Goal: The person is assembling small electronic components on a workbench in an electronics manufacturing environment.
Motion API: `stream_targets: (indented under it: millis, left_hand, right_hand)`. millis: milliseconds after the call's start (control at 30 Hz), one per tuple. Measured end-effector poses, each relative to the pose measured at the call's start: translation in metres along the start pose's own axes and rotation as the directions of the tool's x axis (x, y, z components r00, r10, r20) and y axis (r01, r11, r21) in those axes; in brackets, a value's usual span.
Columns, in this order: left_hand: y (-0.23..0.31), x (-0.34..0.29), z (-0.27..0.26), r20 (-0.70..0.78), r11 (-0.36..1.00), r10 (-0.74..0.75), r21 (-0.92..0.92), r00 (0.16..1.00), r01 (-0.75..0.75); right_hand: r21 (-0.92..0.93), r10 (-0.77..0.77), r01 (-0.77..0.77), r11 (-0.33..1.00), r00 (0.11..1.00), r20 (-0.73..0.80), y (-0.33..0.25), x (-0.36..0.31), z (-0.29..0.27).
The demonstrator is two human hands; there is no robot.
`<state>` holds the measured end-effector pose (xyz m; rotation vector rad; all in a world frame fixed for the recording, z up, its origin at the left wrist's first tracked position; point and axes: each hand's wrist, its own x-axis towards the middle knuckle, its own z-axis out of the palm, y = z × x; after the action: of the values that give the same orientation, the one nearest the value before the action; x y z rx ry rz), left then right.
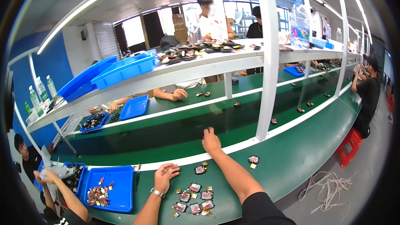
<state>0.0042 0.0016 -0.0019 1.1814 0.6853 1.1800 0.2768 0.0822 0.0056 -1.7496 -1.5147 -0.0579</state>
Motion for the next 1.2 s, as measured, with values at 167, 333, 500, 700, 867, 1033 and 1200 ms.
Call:
stream_targets:
  millis: [167,333,500,700,867,1033,1200]
  left_hand:
    - [0.004,-0.004,-0.006,0.014,0.997,-0.019,0.069,1.0,0.018]
    - [0.004,-0.003,-0.004,0.073,0.983,-0.007,0.182,0.997,-0.007]
    - [0.001,-0.005,-0.001,0.085,0.957,-0.03,0.289,0.996,0.004]
    - [0.009,-0.01,0.003,0.137,0.976,-0.138,0.186,0.981,0.111]
    - [0.011,-0.016,0.01,0.187,0.954,-0.246,-0.125,0.951,0.272]
    - [0.012,-0.015,0.013,0.118,0.965,-0.202,-0.147,0.972,0.218]
    - [0.018,-0.015,0.017,0.066,0.972,-0.188,-0.131,0.98,0.196]
  right_hand:
    - [-0.054,-0.129,0.13,0.99,0.991,0.017,-0.013,-0.02,-0.021]
    - [0.261,-0.45,0.367,0.893,0.756,0.475,-0.036,-0.062,-0.078]
    - [0.204,-0.432,0.388,0.899,0.708,0.559,-0.039,-0.078,-0.079]
    - [0.304,-0.357,0.266,0.915,0.884,0.303,-0.082,-0.096,-0.079]
    - [0.25,-0.274,0.235,0.939,0.952,0.136,-0.107,-0.128,-0.065]
    - [0.254,-0.423,0.387,0.886,0.9,0.106,-0.108,-0.123,-0.07]
    - [0.277,-0.606,0.556,0.783,0.783,0.139,-0.095,-0.117,-0.067]
